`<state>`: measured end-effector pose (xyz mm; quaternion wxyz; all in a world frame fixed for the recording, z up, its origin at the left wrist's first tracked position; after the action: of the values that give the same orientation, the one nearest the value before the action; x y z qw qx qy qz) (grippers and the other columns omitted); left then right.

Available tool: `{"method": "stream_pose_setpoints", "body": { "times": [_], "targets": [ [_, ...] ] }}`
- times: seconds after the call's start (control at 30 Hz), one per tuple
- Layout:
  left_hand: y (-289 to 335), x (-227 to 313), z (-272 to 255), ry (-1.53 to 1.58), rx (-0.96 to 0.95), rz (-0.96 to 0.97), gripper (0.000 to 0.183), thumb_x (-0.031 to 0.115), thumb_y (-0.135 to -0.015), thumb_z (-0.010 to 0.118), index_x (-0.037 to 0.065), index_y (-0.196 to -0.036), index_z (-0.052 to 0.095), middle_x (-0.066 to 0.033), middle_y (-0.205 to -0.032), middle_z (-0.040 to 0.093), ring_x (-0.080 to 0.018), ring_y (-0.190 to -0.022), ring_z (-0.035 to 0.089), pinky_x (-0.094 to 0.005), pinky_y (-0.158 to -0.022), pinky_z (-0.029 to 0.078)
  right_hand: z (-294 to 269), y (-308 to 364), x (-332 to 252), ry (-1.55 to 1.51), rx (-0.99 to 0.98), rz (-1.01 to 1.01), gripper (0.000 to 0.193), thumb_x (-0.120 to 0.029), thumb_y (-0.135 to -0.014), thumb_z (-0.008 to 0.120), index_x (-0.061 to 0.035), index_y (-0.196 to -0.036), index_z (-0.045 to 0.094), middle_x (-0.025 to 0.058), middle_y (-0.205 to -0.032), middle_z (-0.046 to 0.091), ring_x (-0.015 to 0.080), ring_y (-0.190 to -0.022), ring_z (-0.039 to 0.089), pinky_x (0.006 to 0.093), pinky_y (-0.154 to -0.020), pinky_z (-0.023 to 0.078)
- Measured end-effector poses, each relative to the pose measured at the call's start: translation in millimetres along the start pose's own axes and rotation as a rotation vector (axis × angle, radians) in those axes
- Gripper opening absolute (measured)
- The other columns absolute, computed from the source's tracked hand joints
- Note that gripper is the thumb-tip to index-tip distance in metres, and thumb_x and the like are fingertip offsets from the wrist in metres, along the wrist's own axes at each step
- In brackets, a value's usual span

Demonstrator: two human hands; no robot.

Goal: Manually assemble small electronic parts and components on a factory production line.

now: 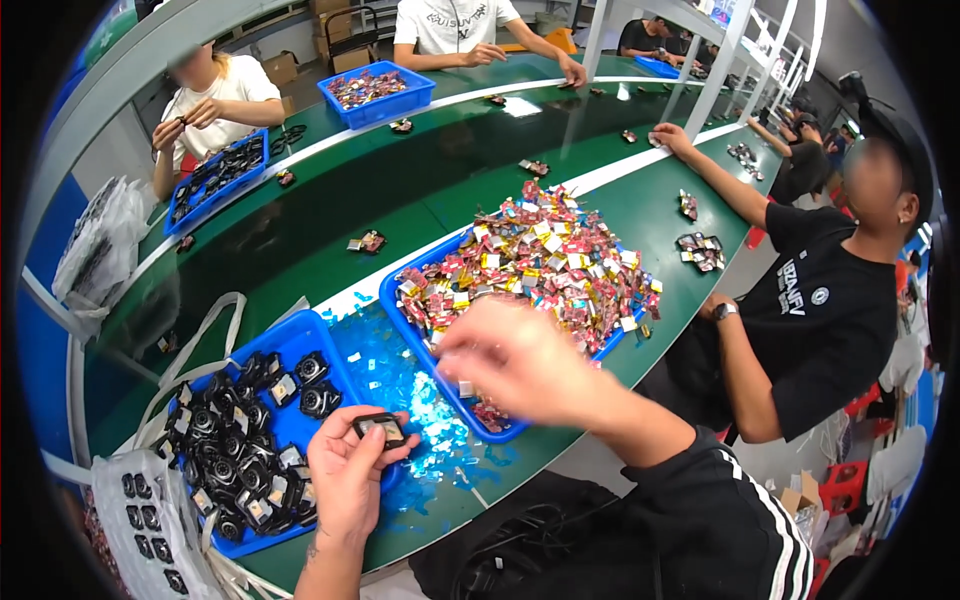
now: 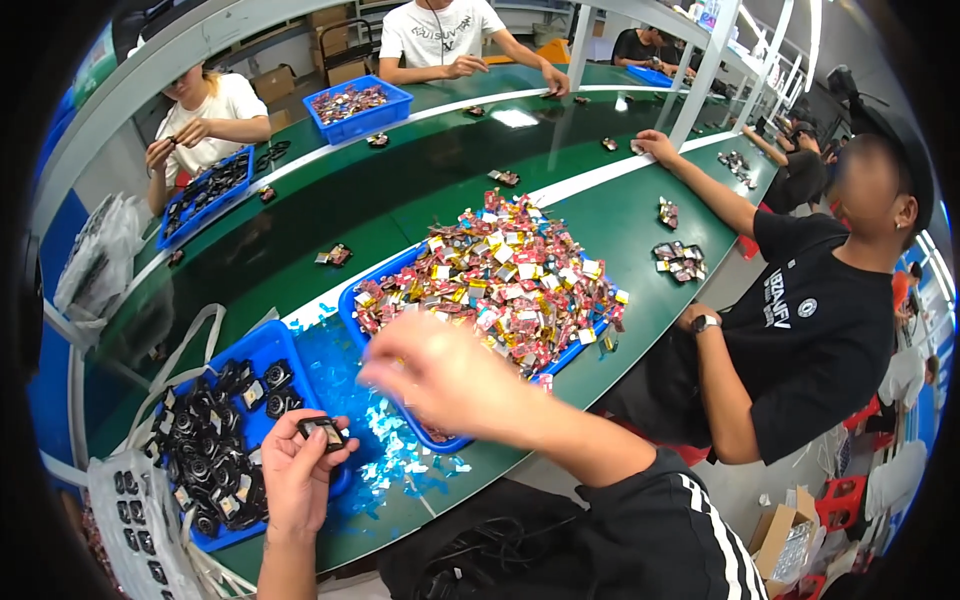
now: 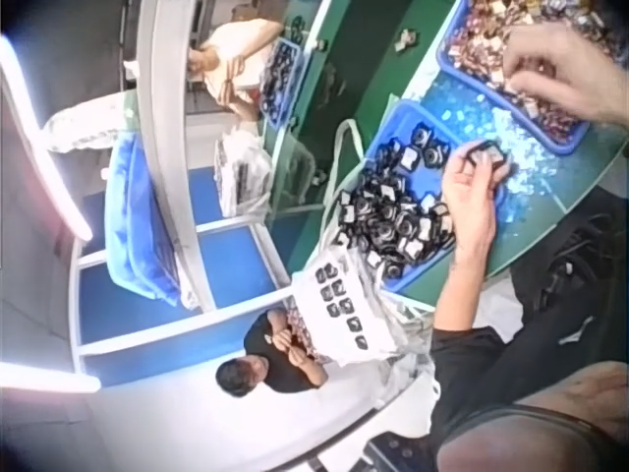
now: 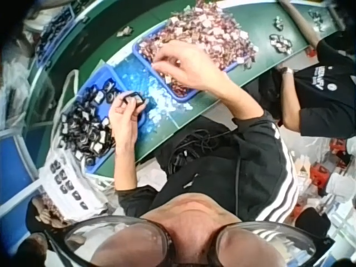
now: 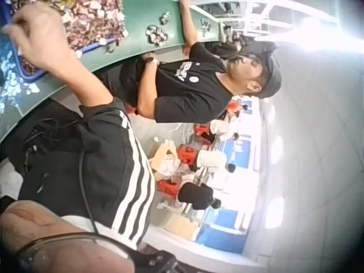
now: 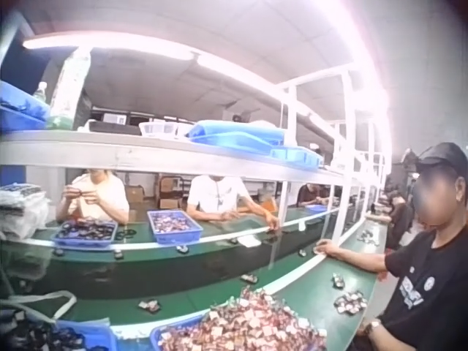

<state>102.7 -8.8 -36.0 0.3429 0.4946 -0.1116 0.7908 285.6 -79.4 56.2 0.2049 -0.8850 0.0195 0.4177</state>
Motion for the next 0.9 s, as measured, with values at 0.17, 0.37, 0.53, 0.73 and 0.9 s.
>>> {"method": "stream_pose_setpoints", "body": {
  "times": [0.17,0.37,0.53,0.73,0.9],
  "targets": [
    [0,6,-21,0.000,0.192,0.032,0.024,-0.002,-0.084,0.065,0.005,-0.102,0.052,-0.0081,-0.093,0.057,-0.0176,-0.077,0.061,-0.0316,-0.070,0.058,-48,-16,78,0.777,-0.077,0.271,0.021,-0.024,-0.080,0.068,-0.0045,-0.082,0.061,0.0128,-0.080,0.066,0.0328,-0.078,0.066,0.0450,-0.067,0.052],
    [-3,17,-21,0.039,0.158,0.104,0.037,0.007,-0.094,0.057,0.004,-0.129,0.045,-0.0033,-0.092,0.057,-0.0074,-0.065,0.055,-0.0150,-0.053,0.045,-54,-15,71,0.721,-0.063,0.237,0.011,-0.013,-0.079,0.062,-0.0051,-0.086,0.062,0.0144,-0.081,0.066,0.0349,-0.081,0.065,0.0469,-0.070,0.051],
    [-5,17,-29,0.223,0.234,0.049,0.013,0.001,-0.094,0.057,0.001,-0.107,0.056,-0.0099,-0.093,0.064,-0.0170,-0.074,0.061,-0.0277,-0.069,0.055,-70,-11,60,0.459,0.059,0.075,0.010,-0.009,-0.080,0.065,-0.0019,-0.086,0.064,0.0143,-0.079,0.066,0.0319,-0.079,0.066,0.0425,-0.069,0.052],
    [0,14,-18,0.175,0.102,0.022,0.016,0.002,-0.094,0.056,0.000,-0.110,0.054,-0.0126,-0.101,0.063,-0.0174,-0.074,0.061,-0.0268,-0.066,0.053,-100,-21,88,-0.114,0.125,0.202,0.011,-0.012,-0.087,0.066,-0.0004,-0.088,0.065,-0.0017,-0.074,0.061,0.0053,-0.064,0.054,0.0240,-0.058,0.046],
    [-3,13,-19,0.042,0.147,0.052,0.033,0.011,-0.095,0.055,0.006,-0.126,0.045,-0.0059,-0.097,0.058,-0.0114,-0.073,0.059,-0.0220,-0.057,0.047,-110,-16,94,-0.630,0.141,0.213,0.017,-0.005,-0.088,0.064,-0.0010,-0.104,0.062,-0.0012,-0.088,0.063,0.0048,-0.079,0.057,0.0218,-0.065,0.047]
  ]
}}
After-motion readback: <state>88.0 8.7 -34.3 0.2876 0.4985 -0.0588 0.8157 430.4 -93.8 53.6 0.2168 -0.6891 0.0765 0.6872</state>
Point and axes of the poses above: each hand's wrist, its own y-axis away from the middle knuckle, its own z-axis out of the palm, x = y × z, the point moved 7 cm from there along -y, towards the middle knuckle
